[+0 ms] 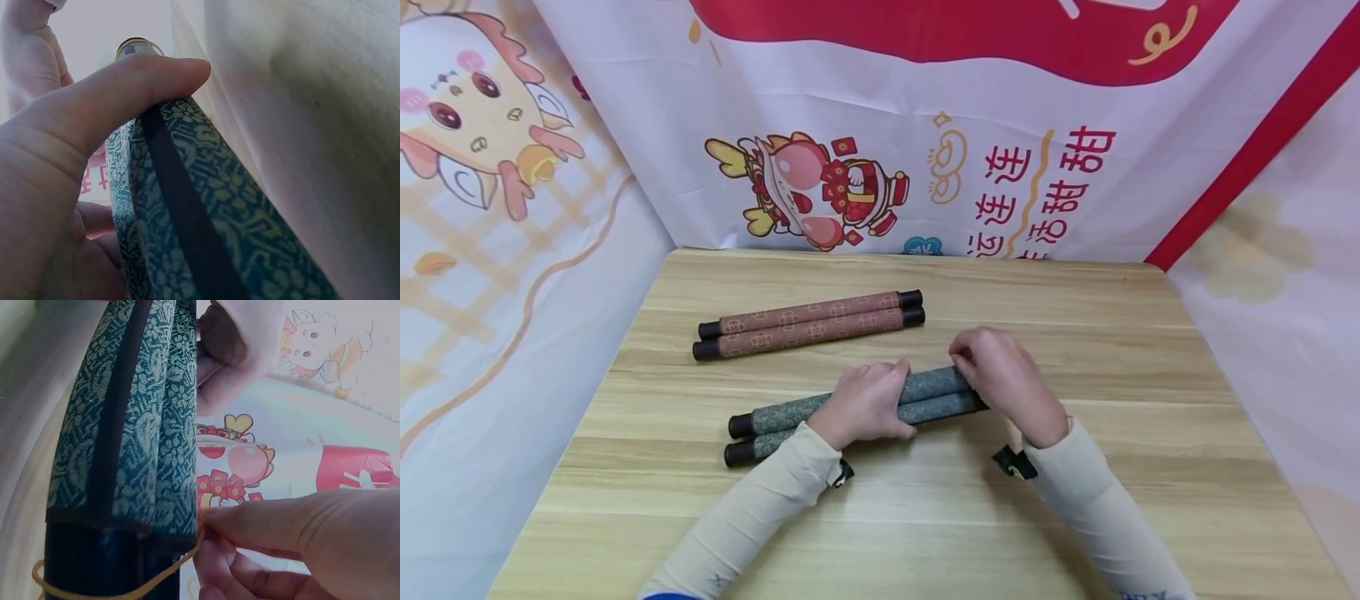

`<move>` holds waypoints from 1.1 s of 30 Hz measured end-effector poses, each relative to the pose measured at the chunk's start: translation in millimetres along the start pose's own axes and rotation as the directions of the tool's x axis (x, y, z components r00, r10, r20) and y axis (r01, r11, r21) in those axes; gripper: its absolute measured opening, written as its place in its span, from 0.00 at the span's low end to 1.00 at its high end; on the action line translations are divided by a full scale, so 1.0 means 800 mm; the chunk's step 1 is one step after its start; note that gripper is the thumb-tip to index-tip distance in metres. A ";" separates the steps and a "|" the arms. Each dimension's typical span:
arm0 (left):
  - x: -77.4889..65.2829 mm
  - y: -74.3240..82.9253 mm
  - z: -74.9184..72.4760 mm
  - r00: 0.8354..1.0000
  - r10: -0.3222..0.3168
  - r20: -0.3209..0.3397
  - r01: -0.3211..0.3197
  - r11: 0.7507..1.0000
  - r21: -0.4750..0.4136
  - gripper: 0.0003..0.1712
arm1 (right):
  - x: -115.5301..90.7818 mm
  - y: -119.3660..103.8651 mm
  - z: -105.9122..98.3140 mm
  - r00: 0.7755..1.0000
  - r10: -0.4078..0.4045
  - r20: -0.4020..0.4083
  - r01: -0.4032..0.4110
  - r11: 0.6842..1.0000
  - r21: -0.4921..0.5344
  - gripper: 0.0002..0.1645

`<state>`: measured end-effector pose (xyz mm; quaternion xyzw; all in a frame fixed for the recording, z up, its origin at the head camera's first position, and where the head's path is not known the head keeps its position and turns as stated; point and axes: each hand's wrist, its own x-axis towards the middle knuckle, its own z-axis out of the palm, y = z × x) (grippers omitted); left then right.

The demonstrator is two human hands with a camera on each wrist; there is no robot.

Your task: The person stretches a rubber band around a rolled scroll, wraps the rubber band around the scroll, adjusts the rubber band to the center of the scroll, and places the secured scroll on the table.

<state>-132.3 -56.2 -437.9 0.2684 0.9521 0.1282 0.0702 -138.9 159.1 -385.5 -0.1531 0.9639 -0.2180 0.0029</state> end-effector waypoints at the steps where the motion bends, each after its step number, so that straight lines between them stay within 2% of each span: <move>1: 0.000 0.001 0.000 1.000 0.003 0.001 -0.003 1.000 0.004 0.43 | -0.001 -0.001 0.000 1.000 -0.028 0.001 0.028 1.000 -0.005 0.06; 3: -0.001 0.002 0.000 1.000 0.010 0.001 -0.010 1.000 0.007 0.43 | -0.002 -0.003 0.001 0.997 -0.075 0.005 0.075 0.997 -0.011 0.05; 6: 0.000 0.001 -0.002 1.000 0.008 -0.003 -0.008 1.000 -0.007 0.44 | -0.007 -0.007 0.002 0.996 -0.089 0.011 0.089 0.996 -0.019 0.05; 14: 0.005 -0.013 -0.014 0.997 -0.065 -0.033 0.061 0.993 -0.102 0.46 | -0.026 -0.007 0.004 0.999 0.035 -0.023 -0.034 0.998 0.048 0.06; 17: 0.005 -0.016 -0.020 0.996 -0.073 -0.058 0.066 0.991 -0.114 0.44 | -0.032 -0.005 0.006 0.997 0.040 -0.063 -0.036 0.997 0.061 0.06; 22: 0.007 -0.020 -0.025 0.994 -0.090 -0.063 0.079 0.984 -0.157 0.42 | -0.038 -0.005 0.015 0.991 0.047 -0.124 -0.037 0.996 0.085 0.07; 29: 0.012 -0.022 -0.018 0.995 -0.103 -0.006 0.100 0.975 -0.198 0.43 | -0.041 -0.014 0.024 0.994 0.060 -0.091 -0.046 0.988 0.149 0.07; 33: 0.015 -0.023 -0.016 0.995 -0.097 -0.012 0.092 0.973 -0.210 0.45 | -0.042 -0.012 0.022 0.992 0.097 -0.085 -0.087 0.990 0.113 0.07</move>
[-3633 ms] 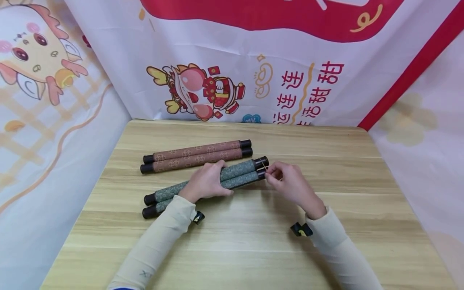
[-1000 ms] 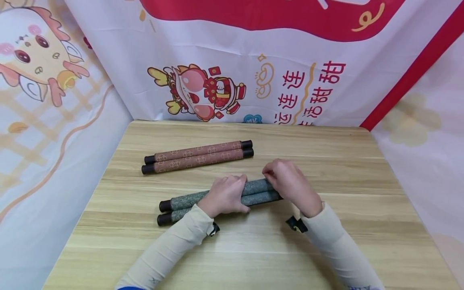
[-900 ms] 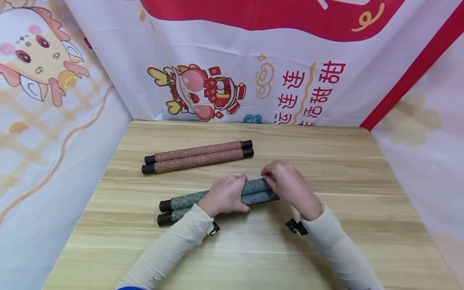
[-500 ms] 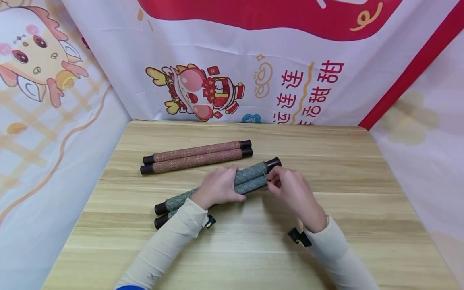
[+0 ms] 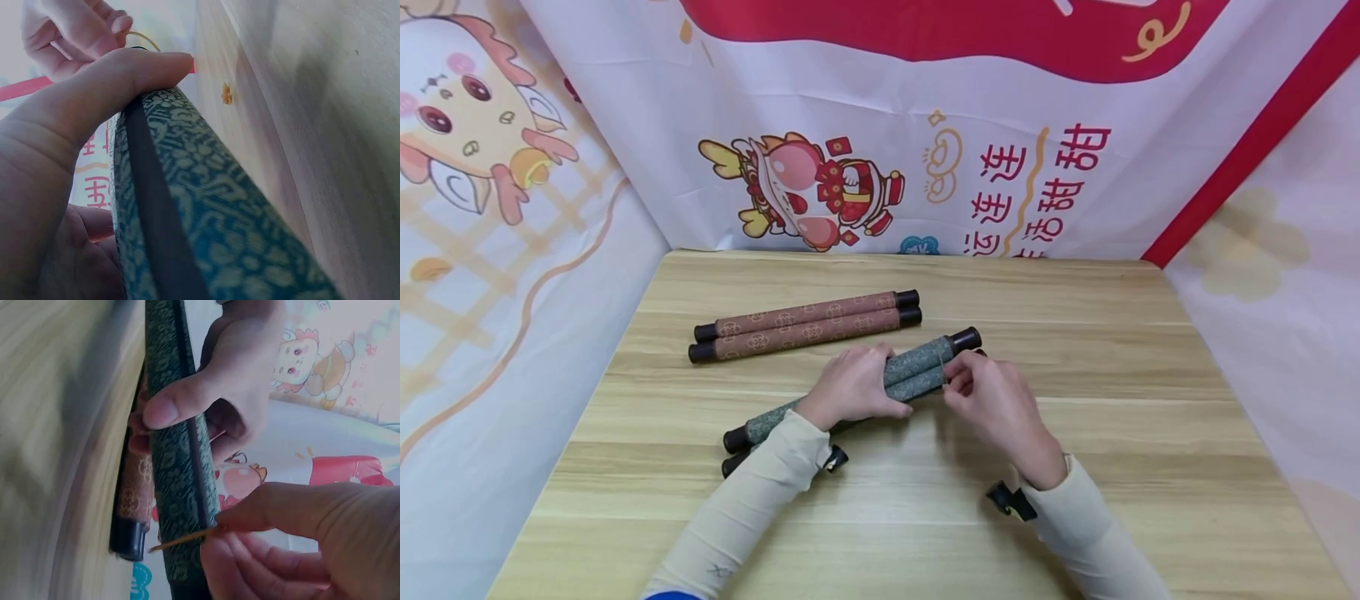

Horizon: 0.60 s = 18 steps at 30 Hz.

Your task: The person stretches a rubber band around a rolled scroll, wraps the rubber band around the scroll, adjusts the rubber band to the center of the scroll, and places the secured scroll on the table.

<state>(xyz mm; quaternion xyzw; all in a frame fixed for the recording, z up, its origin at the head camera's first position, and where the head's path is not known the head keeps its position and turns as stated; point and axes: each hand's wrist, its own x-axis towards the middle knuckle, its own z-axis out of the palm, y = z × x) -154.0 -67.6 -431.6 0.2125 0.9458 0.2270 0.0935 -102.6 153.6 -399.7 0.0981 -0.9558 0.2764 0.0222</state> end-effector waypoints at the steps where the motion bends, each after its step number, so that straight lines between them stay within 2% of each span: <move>1: 0.001 0.000 0.000 1.000 -0.001 -0.001 0.001 1.000 -0.002 0.46 | 0.000 0.001 -0.001 1.000 0.016 0.007 -0.016 1.000 -0.019 0.07; 5: 0.002 -0.001 -0.002 1.000 -0.012 0.013 0.012 1.000 0.006 0.49 | -0.002 0.005 -0.004 0.997 0.058 0.060 -0.053 0.995 -0.084 0.05; 13: 0.004 0.000 -0.005 1.000 -0.001 0.023 0.001 1.000 -0.004 0.51 | -0.003 0.015 -0.003 0.984 0.098 0.148 -0.088 0.993 -0.073 0.03; 18: 0.006 0.002 -0.006 1.000 0.009 0.015 -0.008 1.000 -0.027 0.49 | -0.004 0.020 -0.002 0.981 0.098 0.164 -0.085 0.993 -0.083 0.06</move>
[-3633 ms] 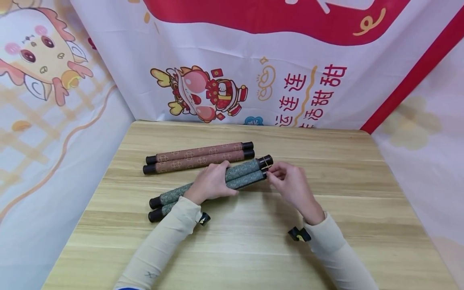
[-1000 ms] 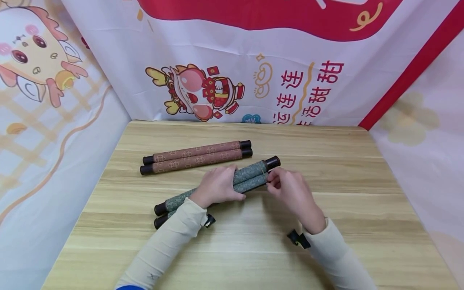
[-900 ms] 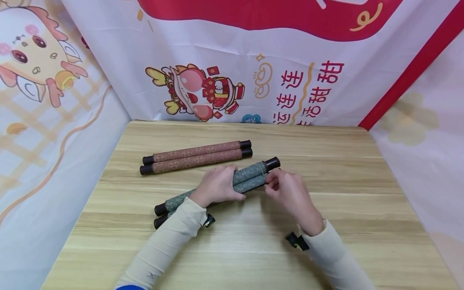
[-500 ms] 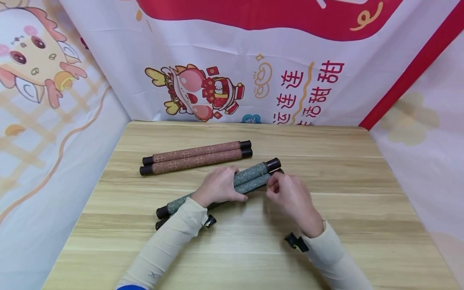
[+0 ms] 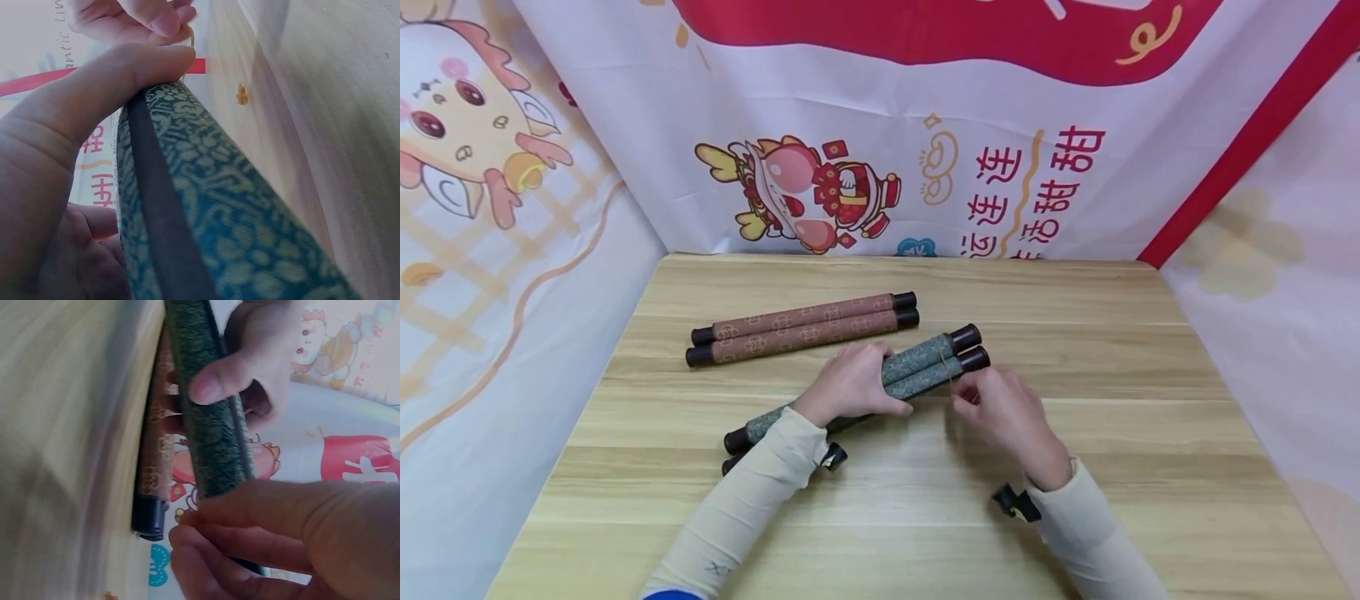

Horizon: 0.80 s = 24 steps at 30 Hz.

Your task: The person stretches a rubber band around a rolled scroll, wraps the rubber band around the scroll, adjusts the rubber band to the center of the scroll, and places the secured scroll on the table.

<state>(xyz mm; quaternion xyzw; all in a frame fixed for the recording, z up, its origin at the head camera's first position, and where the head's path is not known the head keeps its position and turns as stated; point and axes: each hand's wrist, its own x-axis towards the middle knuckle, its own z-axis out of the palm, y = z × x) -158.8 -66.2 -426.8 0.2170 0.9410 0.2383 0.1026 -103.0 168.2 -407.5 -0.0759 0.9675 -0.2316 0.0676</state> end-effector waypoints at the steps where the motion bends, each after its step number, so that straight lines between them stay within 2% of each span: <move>1: 0.000 0.000 0.000 1.000 -0.003 -0.001 0.003 1.000 -0.003 0.48 | 0.000 0.000 0.001 1.000 -0.012 -0.006 0.012 1.000 0.001 0.06; 5: -0.002 0.000 0.001 1.000 -0.015 0.001 0.015 1.000 -0.009 0.47 | -0.003 -0.002 0.004 0.992 -0.093 -0.080 0.097 0.994 0.042 0.03; 8: -0.002 -0.001 0.002 1.000 -0.015 0.004 0.015 1.000 -0.010 0.45 | -0.002 -0.004 0.002 0.977 -0.155 -0.149 0.171 0.980 0.105 0.02; 11: -0.003 -0.001 0.003 1.000 -0.012 0.011 0.013 1.000 -0.017 0.41 | 0.002 -0.005 -0.001 0.966 -0.186 -0.182 0.219 0.958 0.184 0.03; 15: -0.003 0.003 0.007 0.999 -0.019 0.035 0.019 1.000 0.001 0.37 | 0.007 -0.010 -0.006 0.969 -0.196 -0.148 0.233 0.923 0.308 0.06; 19: -0.001 0.011 0.014 0.997 -0.022 0.072 0.020 0.999 0.035 0.38 | 0.011 -0.020 -0.014 0.972 -0.209 -0.107 0.235 0.864 0.446 0.10; 22: 0.004 0.020 0.020 0.997 0.012 0.080 -0.015 0.999 0.038 0.40 | 0.012 -0.029 -0.021 0.968 -0.228 -0.106 0.250 0.821 0.513 0.11; 24: 0.009 0.025 0.024 0.996 0.035 0.081 -0.037 0.999 0.027 0.39 | 0.013 -0.035 -0.025 0.963 -0.243 -0.115 0.267 0.807 0.526 0.10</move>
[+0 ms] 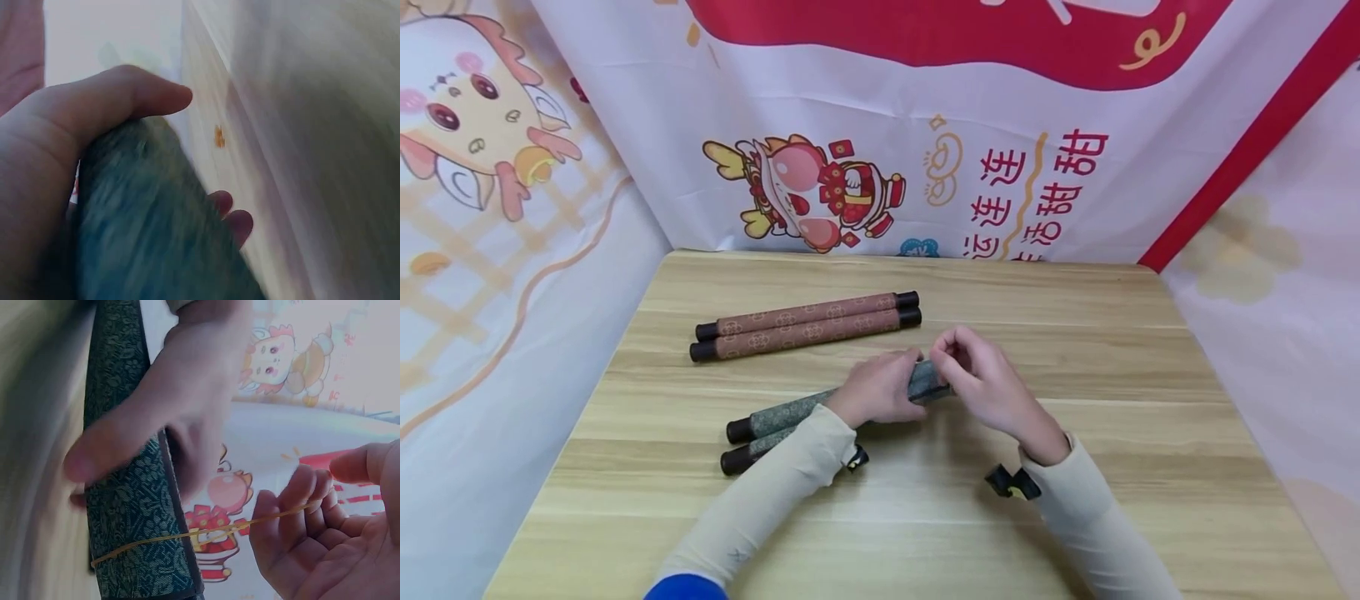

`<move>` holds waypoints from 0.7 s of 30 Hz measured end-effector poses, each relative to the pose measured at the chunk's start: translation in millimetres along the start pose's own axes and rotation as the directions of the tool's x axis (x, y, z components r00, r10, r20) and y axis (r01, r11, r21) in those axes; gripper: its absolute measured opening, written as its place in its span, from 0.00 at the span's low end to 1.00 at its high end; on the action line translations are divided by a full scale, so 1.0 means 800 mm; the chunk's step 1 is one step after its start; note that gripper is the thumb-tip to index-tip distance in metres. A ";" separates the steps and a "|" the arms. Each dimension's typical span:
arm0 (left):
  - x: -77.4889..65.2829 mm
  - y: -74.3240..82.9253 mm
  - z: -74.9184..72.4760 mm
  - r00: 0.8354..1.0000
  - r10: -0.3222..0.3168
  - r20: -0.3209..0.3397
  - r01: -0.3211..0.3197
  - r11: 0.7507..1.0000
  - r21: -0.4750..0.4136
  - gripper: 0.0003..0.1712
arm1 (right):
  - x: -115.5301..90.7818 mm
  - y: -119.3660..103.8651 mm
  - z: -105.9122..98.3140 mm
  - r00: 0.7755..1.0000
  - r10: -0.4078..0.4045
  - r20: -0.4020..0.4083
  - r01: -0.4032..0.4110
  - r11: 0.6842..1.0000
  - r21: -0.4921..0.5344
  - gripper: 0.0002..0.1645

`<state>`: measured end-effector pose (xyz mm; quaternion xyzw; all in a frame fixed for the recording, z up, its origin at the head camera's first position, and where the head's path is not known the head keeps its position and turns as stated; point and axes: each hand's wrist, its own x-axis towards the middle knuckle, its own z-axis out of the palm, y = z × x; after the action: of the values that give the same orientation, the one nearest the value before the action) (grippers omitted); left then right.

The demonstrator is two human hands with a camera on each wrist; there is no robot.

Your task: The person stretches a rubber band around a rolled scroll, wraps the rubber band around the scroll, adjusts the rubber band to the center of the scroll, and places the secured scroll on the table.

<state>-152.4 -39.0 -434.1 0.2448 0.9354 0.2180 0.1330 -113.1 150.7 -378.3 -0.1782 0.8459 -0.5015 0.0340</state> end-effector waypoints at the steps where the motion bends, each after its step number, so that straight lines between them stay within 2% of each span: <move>1: 0.004 0.003 0.001 1.000 0.007 0.002 -0.007 1.000 -0.008 0.38 | 0.000 -0.003 0.000 1.000 -0.012 0.002 0.012 1.000 0.006 0.09; 6: 0.028 0.008 0.005 0.999 0.005 0.033 -0.003 0.998 -0.063 0.29 | -0.003 -0.013 0.005 0.998 -0.063 0.010 0.062 0.998 0.019 0.06; 11: 0.044 -0.008 0.004 1.000 0.003 0.011 -0.001 0.990 -0.144 0.35 | -0.018 -0.021 0.012 0.992 -0.116 0.044 0.116 0.993 0.001 0.05; 15: 0.048 -0.022 -0.004 0.999 -0.014 -0.031 0.008 0.979 -0.206 0.41 | -0.029 -0.026 0.014 0.981 -0.162 0.103 0.167 0.985 -0.049 0.05; 18: 0.048 -0.026 -0.014 0.997 -0.007 -0.071 -0.009 0.975 -0.223 0.40 | -0.031 -0.021 0.015 0.980 -0.143 0.137 0.155 0.984 -0.088 0.05; 21: 0.044 -0.025 -0.028 0.995 0.001 -0.101 -0.026 0.970 -0.242 0.39 | -0.027 -0.005 0.015 0.986 -0.076 0.150 0.096 0.987 -0.132 0.04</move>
<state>-198.1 -44.5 -429.3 0.2218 0.9054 0.3437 0.1137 -88.9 146.2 -383.7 -0.2521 0.8656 -0.4282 0.0609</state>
